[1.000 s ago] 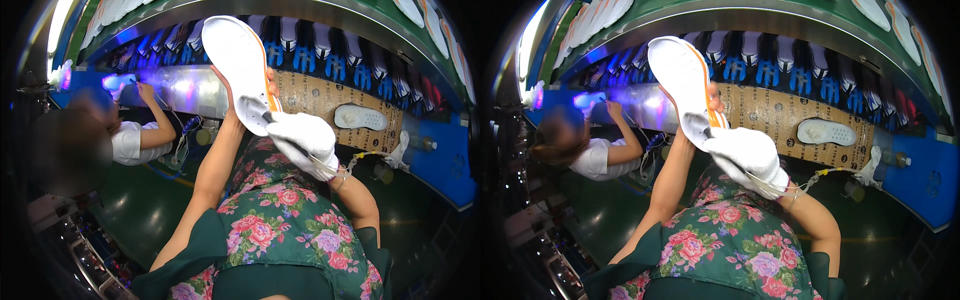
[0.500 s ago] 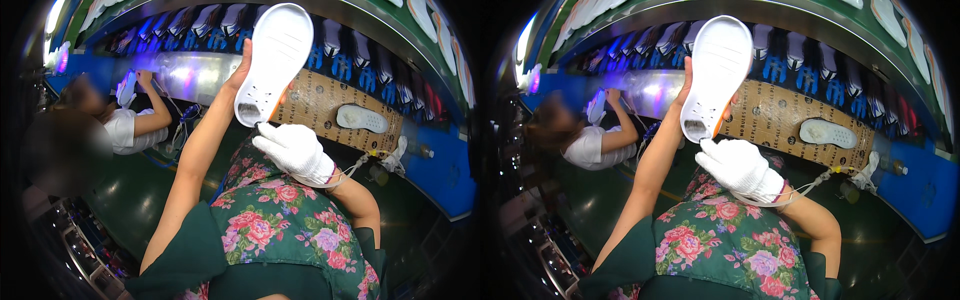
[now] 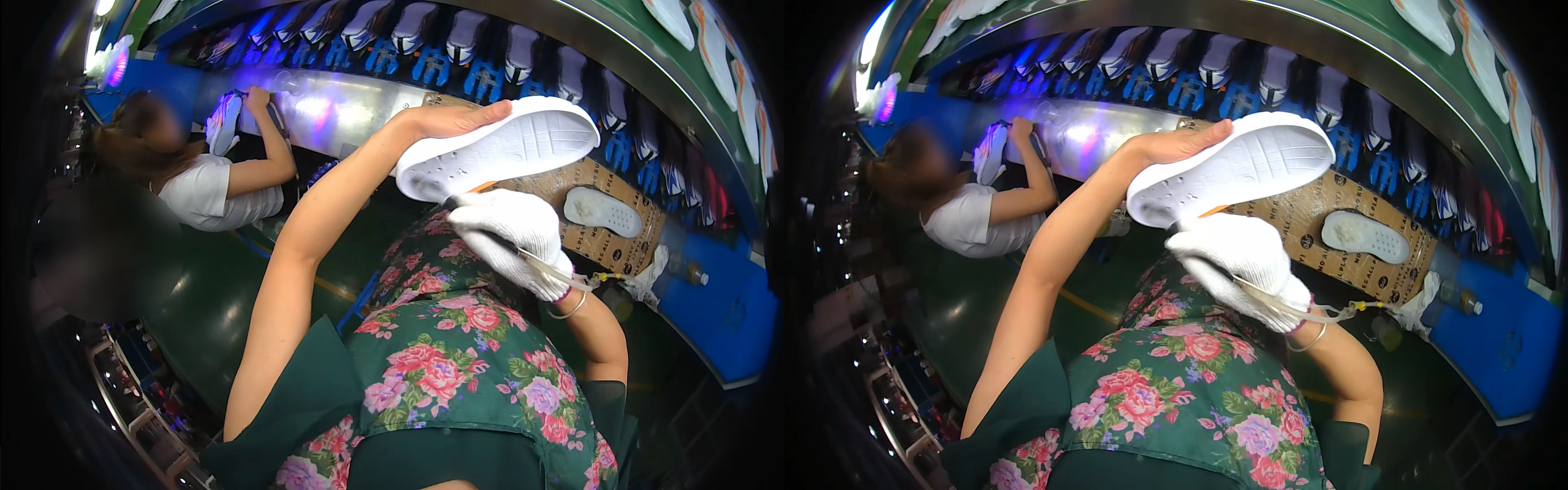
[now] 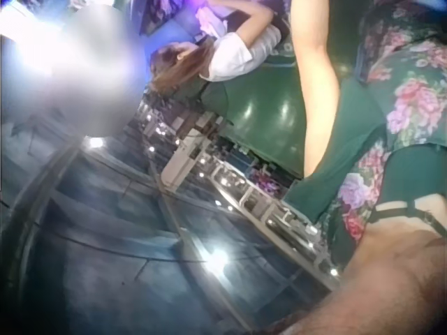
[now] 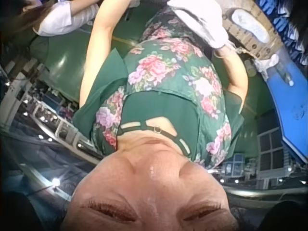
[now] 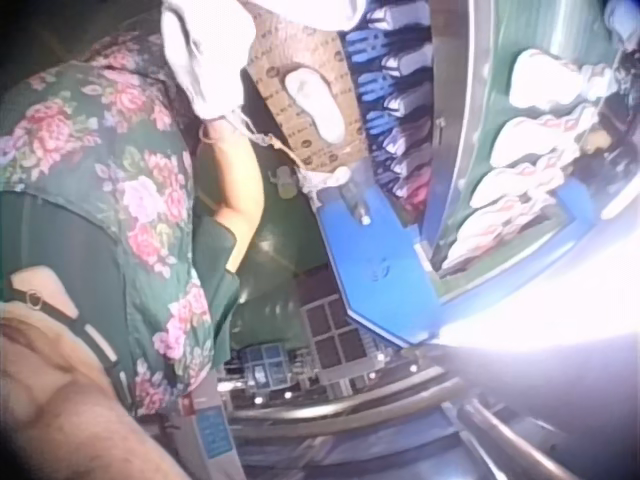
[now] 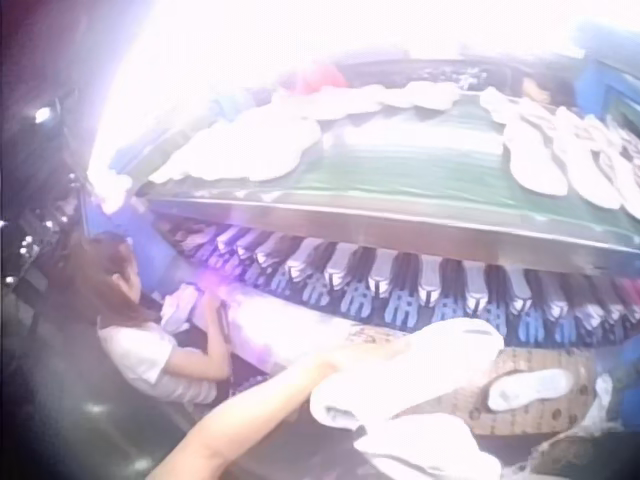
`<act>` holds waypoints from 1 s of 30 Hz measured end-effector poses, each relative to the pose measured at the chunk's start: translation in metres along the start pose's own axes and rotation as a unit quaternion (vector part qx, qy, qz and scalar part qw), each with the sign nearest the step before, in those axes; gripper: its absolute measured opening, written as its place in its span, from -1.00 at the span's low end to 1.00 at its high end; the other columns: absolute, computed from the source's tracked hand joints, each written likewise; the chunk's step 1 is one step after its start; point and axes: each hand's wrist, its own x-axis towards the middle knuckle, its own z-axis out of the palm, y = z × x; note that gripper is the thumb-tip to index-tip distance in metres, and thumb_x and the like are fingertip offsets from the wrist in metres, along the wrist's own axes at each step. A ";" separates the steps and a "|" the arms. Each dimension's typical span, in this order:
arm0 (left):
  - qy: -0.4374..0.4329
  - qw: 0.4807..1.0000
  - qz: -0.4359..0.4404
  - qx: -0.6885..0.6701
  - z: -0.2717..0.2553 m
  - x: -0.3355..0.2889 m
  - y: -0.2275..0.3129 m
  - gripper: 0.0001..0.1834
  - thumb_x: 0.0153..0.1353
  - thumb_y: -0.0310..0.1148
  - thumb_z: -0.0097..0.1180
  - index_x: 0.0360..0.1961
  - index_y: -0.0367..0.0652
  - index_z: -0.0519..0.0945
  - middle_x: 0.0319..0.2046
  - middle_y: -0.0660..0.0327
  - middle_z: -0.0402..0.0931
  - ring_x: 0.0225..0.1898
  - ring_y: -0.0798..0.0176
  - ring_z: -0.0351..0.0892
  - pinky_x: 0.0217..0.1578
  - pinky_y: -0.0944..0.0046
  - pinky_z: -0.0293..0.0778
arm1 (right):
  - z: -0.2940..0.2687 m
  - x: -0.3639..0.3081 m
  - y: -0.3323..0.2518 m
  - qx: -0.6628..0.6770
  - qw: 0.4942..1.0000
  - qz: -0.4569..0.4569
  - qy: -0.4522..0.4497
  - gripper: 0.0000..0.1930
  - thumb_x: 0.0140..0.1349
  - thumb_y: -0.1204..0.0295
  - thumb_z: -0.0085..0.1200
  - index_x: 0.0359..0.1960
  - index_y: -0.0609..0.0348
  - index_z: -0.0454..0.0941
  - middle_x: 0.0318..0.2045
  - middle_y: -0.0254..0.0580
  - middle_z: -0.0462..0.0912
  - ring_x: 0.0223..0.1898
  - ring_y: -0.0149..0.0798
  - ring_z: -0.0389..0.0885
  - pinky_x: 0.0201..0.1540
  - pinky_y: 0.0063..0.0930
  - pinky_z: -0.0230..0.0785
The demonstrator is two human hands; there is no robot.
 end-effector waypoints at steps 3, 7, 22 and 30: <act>-0.006 1.000 0.001 0.012 -0.011 0.010 0.011 0.13 0.10 0.63 -0.29 0.30 -0.20 0.45 0.23 -0.11 0.42 0.25 0.01 0.43 0.16 0.12 0.43 | 0.003 0.000 0.003 -0.051 0.998 -0.033 -0.029 -0.65 -0.04 0.59 0.28 -0.15 0.05 0.65 -0.25 -0.12 0.69 -0.27 0.01 0.69 -0.19 -0.28 0.58; 0.023 0.975 0.154 -0.159 -0.032 0.013 0.060 0.07 0.21 0.56 -0.47 0.30 -0.19 0.42 0.14 -0.07 0.50 0.10 -0.01 0.54 0.06 0.05 0.52 | -0.025 0.002 -0.001 0.256 0.938 0.233 0.032 -0.80 0.19 0.58 0.17 -0.13 0.26 0.63 -0.20 -0.08 0.72 -0.33 -0.31 0.68 -0.28 -0.50 0.51; -0.114 0.670 0.430 -0.595 -0.003 -0.036 0.066 0.09 0.20 0.53 -0.31 0.50 -0.09 -0.01 0.40 -0.27 0.04 0.34 -0.36 0.21 0.18 -0.46 0.30 | -0.048 0.057 0.024 0.585 0.658 0.234 0.412 -0.76 0.33 0.56 0.08 0.02 0.31 0.49 -0.27 -0.32 0.53 -0.46 -0.53 0.40 -0.45 -0.73 0.26; -0.165 0.560 0.304 -0.753 0.098 -0.047 0.005 -0.13 0.24 0.21 -0.04 0.42 -0.13 0.18 0.29 -0.06 0.33 0.21 -0.34 0.41 0.12 -0.52 0.35 | -0.041 0.038 0.000 0.158 0.918 0.190 0.312 -0.79 0.21 0.67 0.10 -0.11 0.40 0.60 -0.19 -0.10 0.67 -0.34 -0.47 0.60 -0.31 -0.65 0.46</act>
